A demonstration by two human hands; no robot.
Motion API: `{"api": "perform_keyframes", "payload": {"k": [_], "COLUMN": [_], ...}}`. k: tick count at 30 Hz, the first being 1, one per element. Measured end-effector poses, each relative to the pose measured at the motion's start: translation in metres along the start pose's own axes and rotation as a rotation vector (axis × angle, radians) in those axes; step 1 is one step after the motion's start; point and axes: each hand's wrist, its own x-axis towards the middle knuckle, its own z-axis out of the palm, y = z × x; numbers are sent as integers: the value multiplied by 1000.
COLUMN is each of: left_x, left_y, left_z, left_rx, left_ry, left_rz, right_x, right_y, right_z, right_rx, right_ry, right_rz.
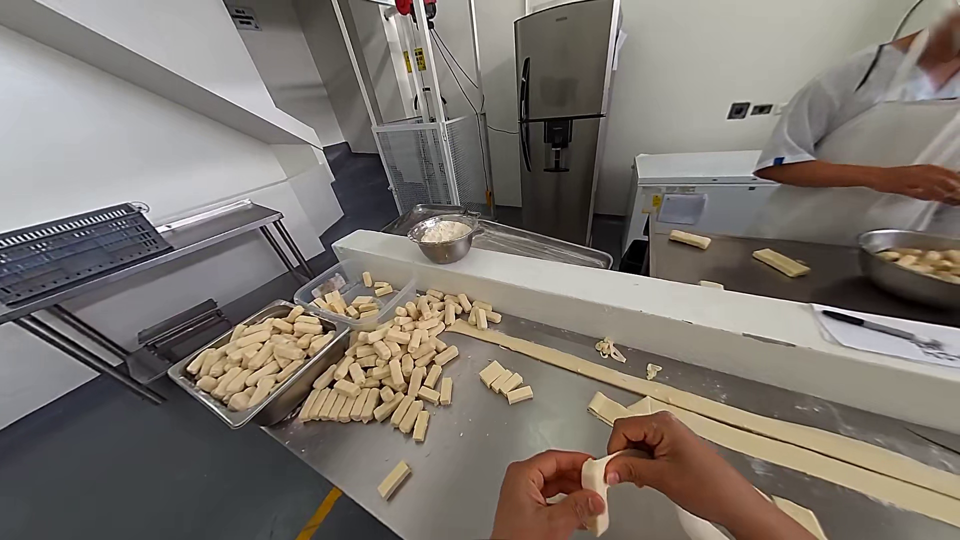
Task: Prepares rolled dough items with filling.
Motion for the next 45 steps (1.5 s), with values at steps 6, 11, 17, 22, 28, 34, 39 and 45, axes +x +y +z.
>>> {"api": "perform_keyframes", "payload": {"k": [6,11,17,22,28,34,39,45], "left_x": [0,-4,-3,-2,0,0,2,1], "left_y": [-3,-6,-13,-6,-9,-13,-14,-8], "left_z": [-7,-2,-5,-4,-1,1,1,1], "left_rx": [128,-46,-178,-291,-492,-494,-544,-436], "left_ry": [-61,20,-88,-47,-6,-73,59,16], "left_rz": [82,22,-42,-157,-233,-212,-196,-225], "right_x": [-5,-7,-11,-12,-14,-13,-17,-14], "right_y": [-2,0,2,0,-3,-8,0,-9], "right_z": [10,14,20,16,22,26,22,27], "right_rx": [-6,29,91,44,38,-88,59,-59], "right_ry": [31,57,-27,-10,-95,-54,-140,-85], "right_rz": [42,103,63,205,230,323,257,325]}}
